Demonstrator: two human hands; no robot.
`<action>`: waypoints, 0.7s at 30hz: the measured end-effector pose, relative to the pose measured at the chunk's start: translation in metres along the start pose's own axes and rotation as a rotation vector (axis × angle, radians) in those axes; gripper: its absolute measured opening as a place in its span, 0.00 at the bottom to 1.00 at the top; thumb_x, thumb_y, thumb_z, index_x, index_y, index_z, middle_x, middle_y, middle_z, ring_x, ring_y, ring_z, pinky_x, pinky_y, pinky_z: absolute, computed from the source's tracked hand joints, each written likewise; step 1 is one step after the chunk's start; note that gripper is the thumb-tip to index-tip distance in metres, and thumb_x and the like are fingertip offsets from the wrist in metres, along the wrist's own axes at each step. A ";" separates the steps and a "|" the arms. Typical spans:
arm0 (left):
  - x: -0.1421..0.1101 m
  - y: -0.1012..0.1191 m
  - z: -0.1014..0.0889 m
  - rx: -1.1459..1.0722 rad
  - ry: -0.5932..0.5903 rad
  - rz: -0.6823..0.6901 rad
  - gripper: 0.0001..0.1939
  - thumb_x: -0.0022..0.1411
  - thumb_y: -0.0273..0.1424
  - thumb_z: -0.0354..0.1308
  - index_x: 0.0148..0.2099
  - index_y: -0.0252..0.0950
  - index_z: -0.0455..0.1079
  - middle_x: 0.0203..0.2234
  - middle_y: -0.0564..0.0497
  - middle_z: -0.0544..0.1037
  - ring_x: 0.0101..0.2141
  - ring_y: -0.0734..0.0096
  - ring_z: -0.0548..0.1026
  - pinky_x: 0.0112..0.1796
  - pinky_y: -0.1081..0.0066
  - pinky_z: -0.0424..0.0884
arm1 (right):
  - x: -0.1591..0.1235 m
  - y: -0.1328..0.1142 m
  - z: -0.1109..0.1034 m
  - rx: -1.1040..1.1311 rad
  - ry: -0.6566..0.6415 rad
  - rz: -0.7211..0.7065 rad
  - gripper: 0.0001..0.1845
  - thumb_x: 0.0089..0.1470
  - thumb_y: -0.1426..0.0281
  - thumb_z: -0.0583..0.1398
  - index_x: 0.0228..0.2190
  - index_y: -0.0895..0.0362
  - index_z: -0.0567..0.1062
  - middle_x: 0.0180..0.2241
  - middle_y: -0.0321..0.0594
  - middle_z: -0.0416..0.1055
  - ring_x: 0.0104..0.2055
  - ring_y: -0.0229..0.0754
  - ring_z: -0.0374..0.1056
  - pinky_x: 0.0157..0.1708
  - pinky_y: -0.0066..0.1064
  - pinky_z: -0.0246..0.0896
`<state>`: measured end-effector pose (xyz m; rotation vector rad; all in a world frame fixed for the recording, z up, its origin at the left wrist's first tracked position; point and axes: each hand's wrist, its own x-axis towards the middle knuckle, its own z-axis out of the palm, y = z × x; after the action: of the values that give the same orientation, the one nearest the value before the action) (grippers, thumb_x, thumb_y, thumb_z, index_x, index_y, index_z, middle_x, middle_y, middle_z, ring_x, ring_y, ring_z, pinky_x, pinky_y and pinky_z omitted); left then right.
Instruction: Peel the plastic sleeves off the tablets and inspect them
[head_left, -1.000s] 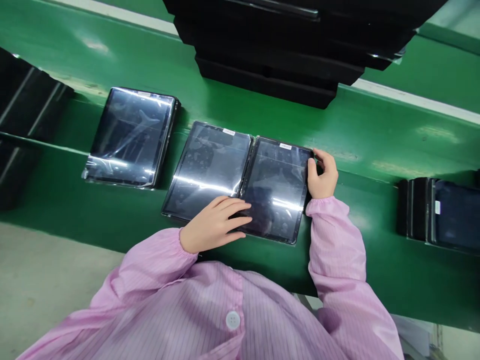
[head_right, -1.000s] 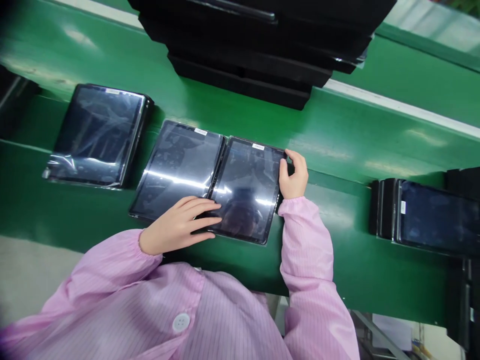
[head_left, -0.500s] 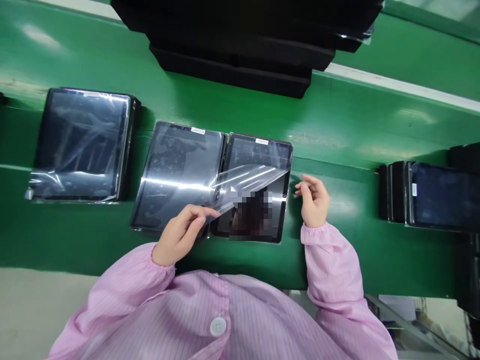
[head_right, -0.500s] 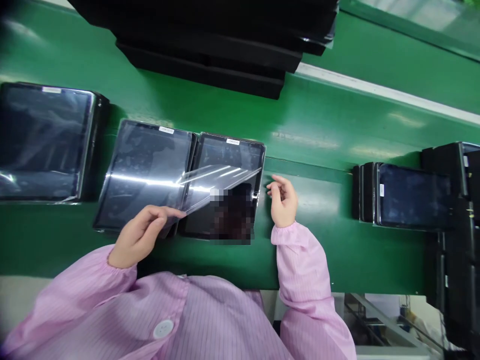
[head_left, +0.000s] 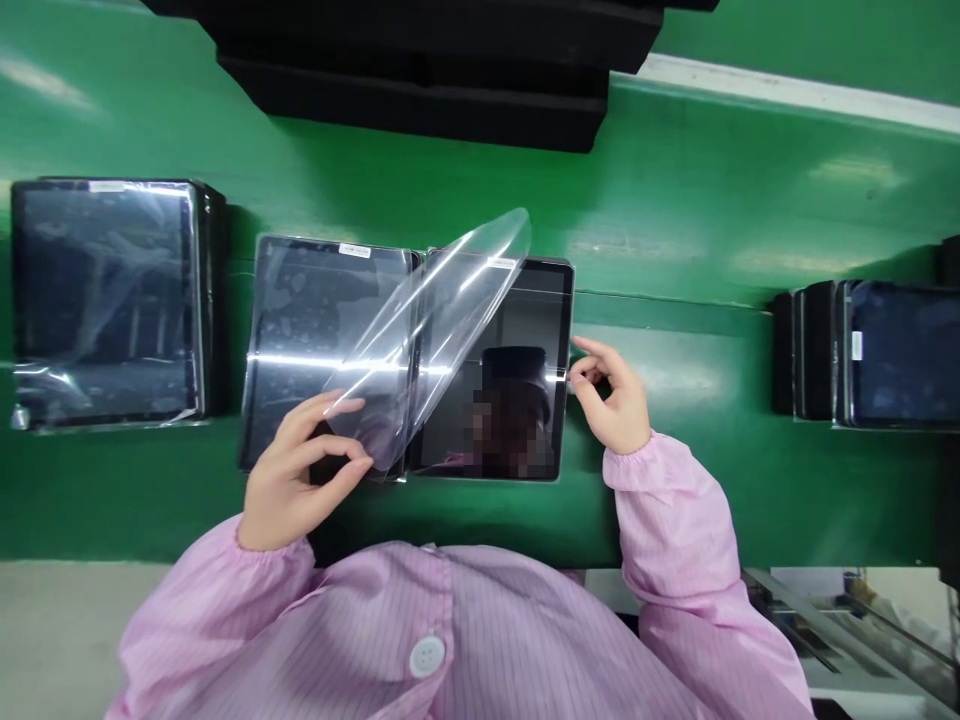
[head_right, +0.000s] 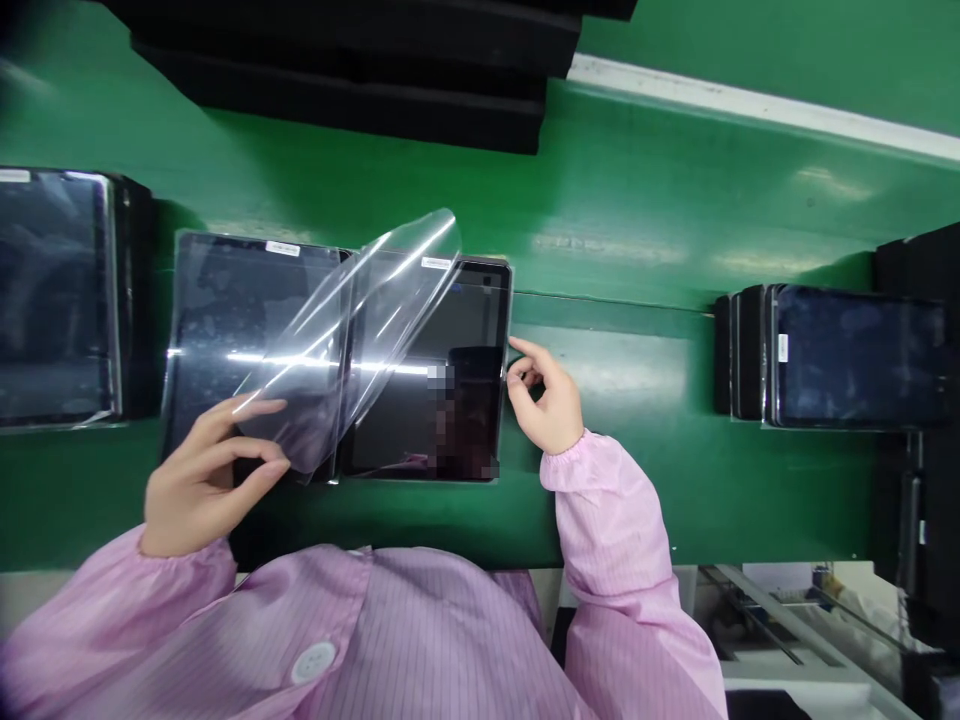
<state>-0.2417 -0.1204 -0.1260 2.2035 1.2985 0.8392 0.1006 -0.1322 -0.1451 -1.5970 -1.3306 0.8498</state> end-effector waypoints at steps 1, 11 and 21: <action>0.000 0.000 -0.001 0.000 -0.025 0.035 0.09 0.60 0.28 0.63 0.27 0.41 0.74 0.44 0.51 0.82 0.49 0.56 0.78 0.49 0.54 0.76 | -0.001 0.000 0.000 -0.006 -0.008 -0.018 0.21 0.51 0.72 0.58 0.47 0.52 0.74 0.26 0.31 0.72 0.27 0.38 0.65 0.34 0.35 0.66; -0.007 0.015 0.014 0.111 -0.164 0.235 0.11 0.63 0.27 0.58 0.28 0.41 0.75 0.44 0.47 0.83 0.52 0.60 0.77 0.56 0.56 0.68 | -0.005 -0.004 0.003 -0.171 0.026 -0.257 0.17 0.55 0.75 0.57 0.44 0.54 0.79 0.24 0.30 0.59 0.25 0.37 0.59 0.28 0.32 0.58; -0.003 0.024 0.027 0.280 -0.134 0.160 0.14 0.67 0.31 0.53 0.48 0.44 0.79 0.57 0.43 0.76 0.59 0.51 0.71 0.60 0.49 0.63 | -0.025 -0.026 0.014 -0.296 0.009 -0.286 0.28 0.65 0.51 0.49 0.51 0.55 0.77 0.44 0.47 0.75 0.44 0.51 0.71 0.43 0.45 0.62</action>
<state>-0.2086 -0.1361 -0.1308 2.5627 1.2510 0.5807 0.0733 -0.1526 -0.1272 -1.5741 -1.6905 0.4880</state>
